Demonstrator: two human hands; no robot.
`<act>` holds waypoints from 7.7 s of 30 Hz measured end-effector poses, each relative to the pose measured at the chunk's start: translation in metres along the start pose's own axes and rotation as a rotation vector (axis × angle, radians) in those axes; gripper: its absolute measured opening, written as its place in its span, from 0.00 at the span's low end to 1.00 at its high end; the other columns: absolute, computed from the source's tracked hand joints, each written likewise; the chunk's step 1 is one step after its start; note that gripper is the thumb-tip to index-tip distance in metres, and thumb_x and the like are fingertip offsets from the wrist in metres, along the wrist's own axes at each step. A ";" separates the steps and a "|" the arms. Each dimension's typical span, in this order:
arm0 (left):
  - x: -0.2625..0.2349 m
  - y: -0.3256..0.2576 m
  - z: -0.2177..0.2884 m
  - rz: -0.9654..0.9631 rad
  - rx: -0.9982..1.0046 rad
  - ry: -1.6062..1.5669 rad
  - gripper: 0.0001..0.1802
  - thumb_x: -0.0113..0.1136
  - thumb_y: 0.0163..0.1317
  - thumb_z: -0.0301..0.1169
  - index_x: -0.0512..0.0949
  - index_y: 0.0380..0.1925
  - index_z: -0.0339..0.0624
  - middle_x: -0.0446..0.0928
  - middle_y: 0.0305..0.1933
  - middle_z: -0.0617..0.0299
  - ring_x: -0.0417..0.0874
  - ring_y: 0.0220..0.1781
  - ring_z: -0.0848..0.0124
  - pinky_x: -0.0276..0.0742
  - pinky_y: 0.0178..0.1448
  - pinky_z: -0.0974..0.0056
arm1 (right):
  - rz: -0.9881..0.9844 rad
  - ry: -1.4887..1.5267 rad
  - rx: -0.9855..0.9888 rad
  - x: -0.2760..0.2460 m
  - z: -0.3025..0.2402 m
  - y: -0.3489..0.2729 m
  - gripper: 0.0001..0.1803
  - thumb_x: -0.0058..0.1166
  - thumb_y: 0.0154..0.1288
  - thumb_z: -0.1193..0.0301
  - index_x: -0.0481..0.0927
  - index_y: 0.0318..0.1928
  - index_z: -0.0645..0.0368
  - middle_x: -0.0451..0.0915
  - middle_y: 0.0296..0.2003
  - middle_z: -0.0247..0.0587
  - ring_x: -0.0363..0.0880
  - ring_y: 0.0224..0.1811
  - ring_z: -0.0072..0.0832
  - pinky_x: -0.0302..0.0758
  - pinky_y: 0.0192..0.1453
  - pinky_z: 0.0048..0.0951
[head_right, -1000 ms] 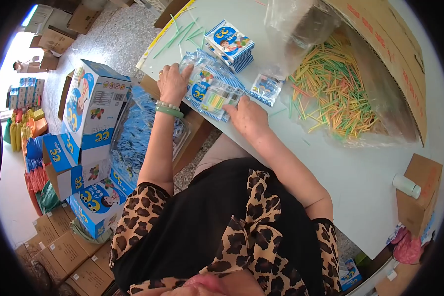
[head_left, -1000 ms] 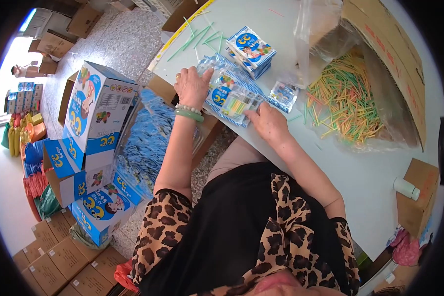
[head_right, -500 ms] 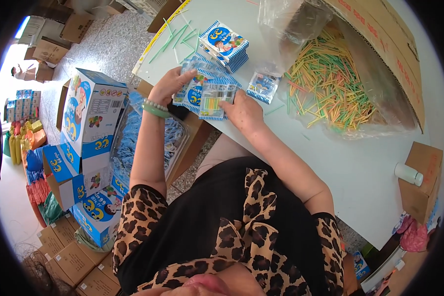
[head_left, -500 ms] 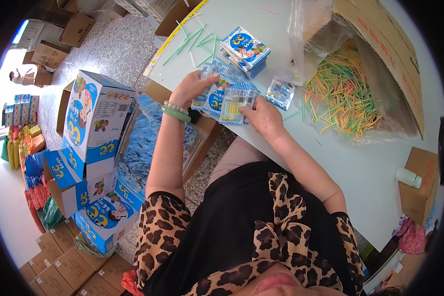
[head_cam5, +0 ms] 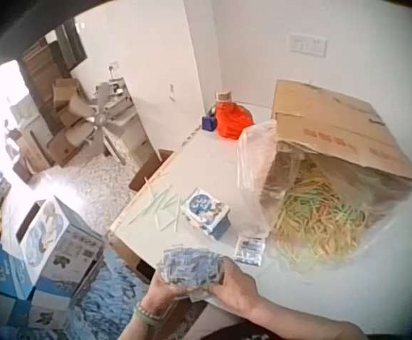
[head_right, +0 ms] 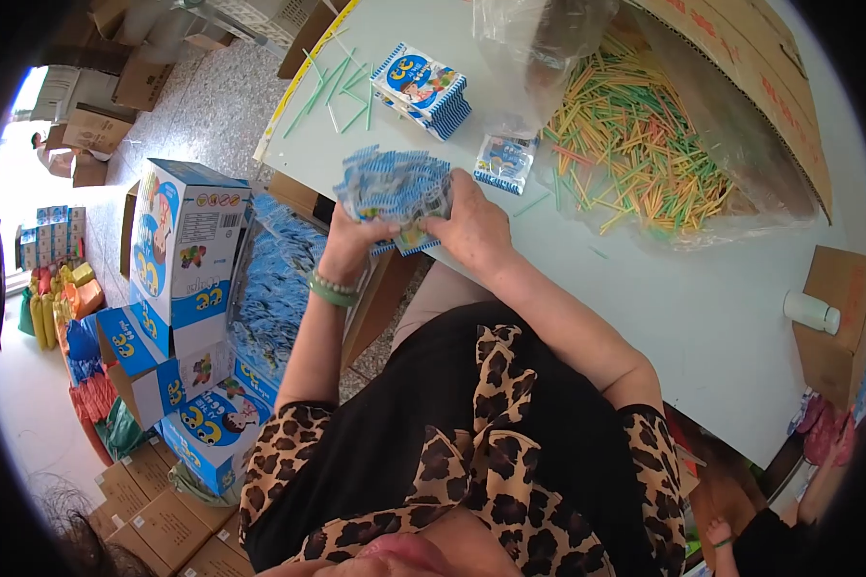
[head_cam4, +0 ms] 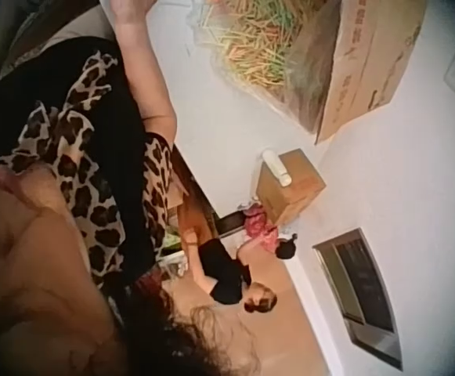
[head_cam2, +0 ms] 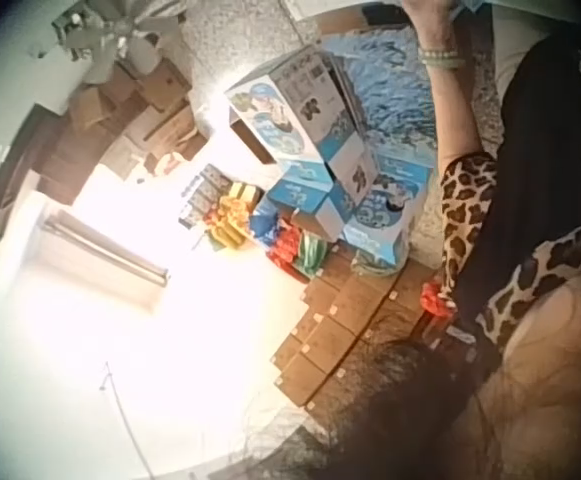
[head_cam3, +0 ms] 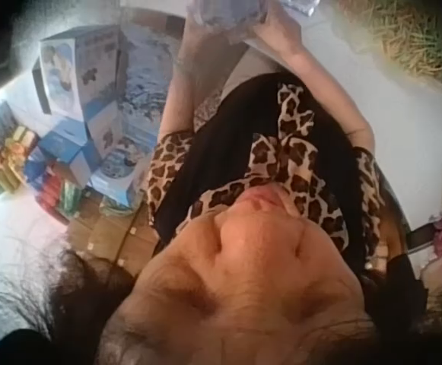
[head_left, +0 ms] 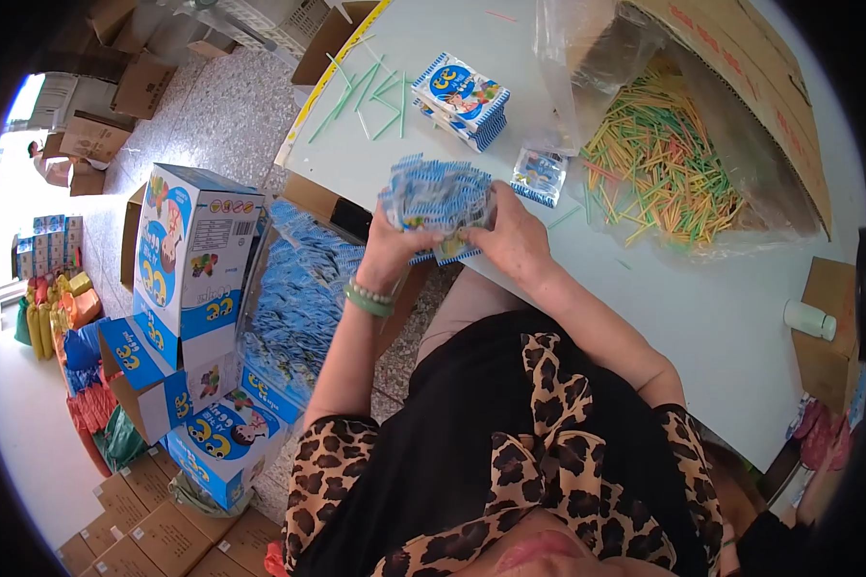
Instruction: Packaging small colorful plastic items into individual bags and placing them in a container.
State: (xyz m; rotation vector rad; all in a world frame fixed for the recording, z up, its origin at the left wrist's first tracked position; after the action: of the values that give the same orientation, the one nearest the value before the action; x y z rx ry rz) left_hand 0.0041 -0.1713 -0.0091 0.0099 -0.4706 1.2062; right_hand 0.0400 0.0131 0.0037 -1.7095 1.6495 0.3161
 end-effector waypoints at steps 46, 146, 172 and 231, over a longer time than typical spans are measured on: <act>0.014 -0.009 -0.016 -0.283 -0.029 -0.267 0.55 0.71 0.37 0.12 0.55 0.68 0.41 0.66 0.62 0.59 0.67 0.64 0.69 0.64 0.68 0.64 | -0.259 0.732 -0.369 -0.017 0.032 0.012 0.44 0.71 0.43 0.82 0.64 0.62 0.56 0.71 0.56 0.38 0.69 0.59 0.28 0.67 0.63 0.30; -0.291 -0.142 0.023 0.332 0.044 0.544 0.37 0.73 0.39 0.16 0.71 0.53 0.40 0.78 0.47 0.66 0.75 0.49 0.79 0.74 0.55 0.68 | -0.561 0.136 -0.245 0.270 -0.176 0.018 0.38 0.67 0.47 0.65 0.68 0.59 0.62 0.78 0.50 0.51 0.76 0.55 0.40 0.69 0.60 0.33; -0.284 -0.085 -0.092 1.130 0.119 0.512 0.32 0.56 0.61 0.29 0.60 0.66 0.36 0.67 0.65 0.49 0.68 0.66 0.55 0.65 0.65 0.57 | -0.689 0.204 -0.241 0.165 -0.076 -0.016 0.12 0.54 0.62 0.76 0.76 0.46 0.64 0.78 0.41 0.36 0.76 0.42 0.19 0.73 0.49 0.22; 0.110 0.084 -0.056 0.584 0.406 1.177 0.15 0.69 0.49 0.37 0.79 0.32 0.41 0.77 0.31 0.62 0.77 0.34 0.67 0.70 0.43 0.62 | 0.548 -0.771 -0.157 -0.111 0.094 0.064 0.13 0.54 0.56 0.68 0.76 0.41 0.61 0.77 0.41 0.44 0.75 0.45 0.37 0.72 0.51 0.41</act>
State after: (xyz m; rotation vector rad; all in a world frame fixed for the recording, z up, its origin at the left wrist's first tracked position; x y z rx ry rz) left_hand -0.0223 -0.0276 -0.0412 -0.4935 0.8589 1.6165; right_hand -0.0080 0.1641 -0.0133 -0.9819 1.4641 1.2206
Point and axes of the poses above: each hand's wrist, its own y-axis towards the middle knuckle, its own x-axis out of the palm, z = x × y, the point moved 1 cm from there along y, towards the middle knuckle
